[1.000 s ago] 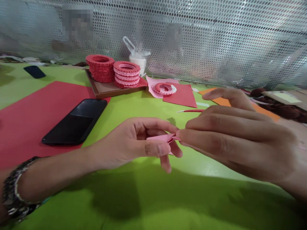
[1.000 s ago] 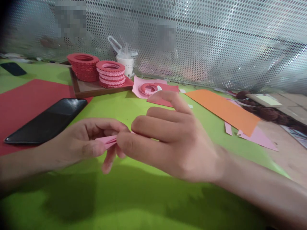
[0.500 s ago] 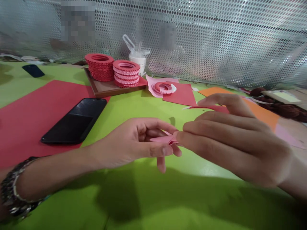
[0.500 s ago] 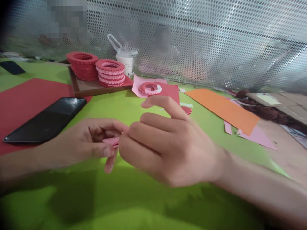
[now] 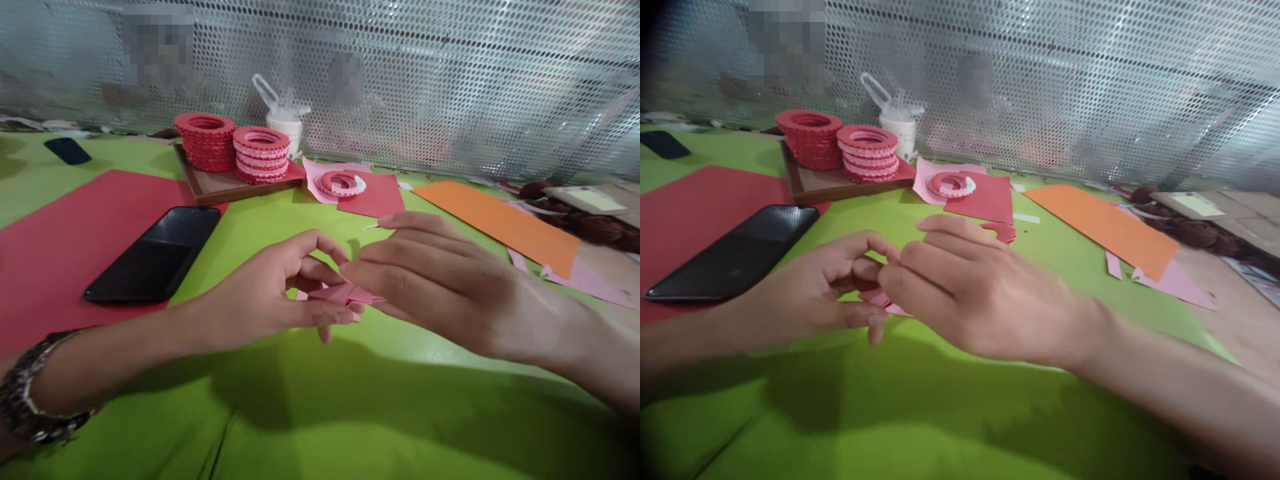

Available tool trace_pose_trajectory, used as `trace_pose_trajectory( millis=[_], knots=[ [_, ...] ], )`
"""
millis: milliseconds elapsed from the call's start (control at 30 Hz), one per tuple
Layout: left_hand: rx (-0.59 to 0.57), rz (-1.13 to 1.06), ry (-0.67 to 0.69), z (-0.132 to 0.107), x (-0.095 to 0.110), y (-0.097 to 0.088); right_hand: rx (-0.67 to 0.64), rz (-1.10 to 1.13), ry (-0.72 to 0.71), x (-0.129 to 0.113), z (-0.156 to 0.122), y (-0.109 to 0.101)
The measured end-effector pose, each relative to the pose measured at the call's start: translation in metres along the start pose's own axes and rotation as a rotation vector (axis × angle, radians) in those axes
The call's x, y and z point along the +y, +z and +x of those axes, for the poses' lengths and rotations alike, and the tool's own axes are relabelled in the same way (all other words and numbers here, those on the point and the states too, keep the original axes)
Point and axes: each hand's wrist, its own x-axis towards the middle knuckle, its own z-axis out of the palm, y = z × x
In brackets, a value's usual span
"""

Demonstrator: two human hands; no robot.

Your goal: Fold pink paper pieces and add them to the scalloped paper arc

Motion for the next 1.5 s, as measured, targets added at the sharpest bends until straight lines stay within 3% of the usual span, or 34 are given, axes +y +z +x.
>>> trace_pose_trajectory(
  millis=[167,333,533,700,867,1067,1267,1400,1500],
  knots=[
    [0.04,0.196,0.024,-0.001,0.003,-0.004,-0.094,-0.014,-0.047,0.013,-0.005,-0.001],
    [0.027,0.305,0.078,-0.002,0.002,-0.003,-0.064,-0.187,-0.128,0.012,-0.008,0.005],
    [0.034,0.537,0.184,-0.001,-0.004,-0.005,-0.041,-0.191,-0.138,0.006,-0.006,0.015],
    [0.026,1.095,0.312,0.003,-0.007,-0.011,-0.065,-0.249,-0.065,0.007,-0.006,0.021],
    [-0.066,1.504,0.274,0.006,-0.011,-0.007,-0.056,-0.277,-0.032,0.006,-0.007,0.028],
    [-0.121,1.675,0.488,0.006,-0.02,-0.008,-0.054,-0.174,-0.063,0.003,-0.008,0.04],
    [-0.095,1.797,0.567,0.012,-0.017,-0.011,-0.115,-0.137,-0.022,0.007,-0.008,0.043],
    [-0.094,1.85,0.545,0.016,-0.011,-0.008,-0.144,-0.183,-0.01,0.006,-0.005,0.037],
    [-0.102,1.827,0.472,0.008,0.003,-0.016,-0.231,-0.156,0.023,0.006,-0.008,0.034]
  ],
)
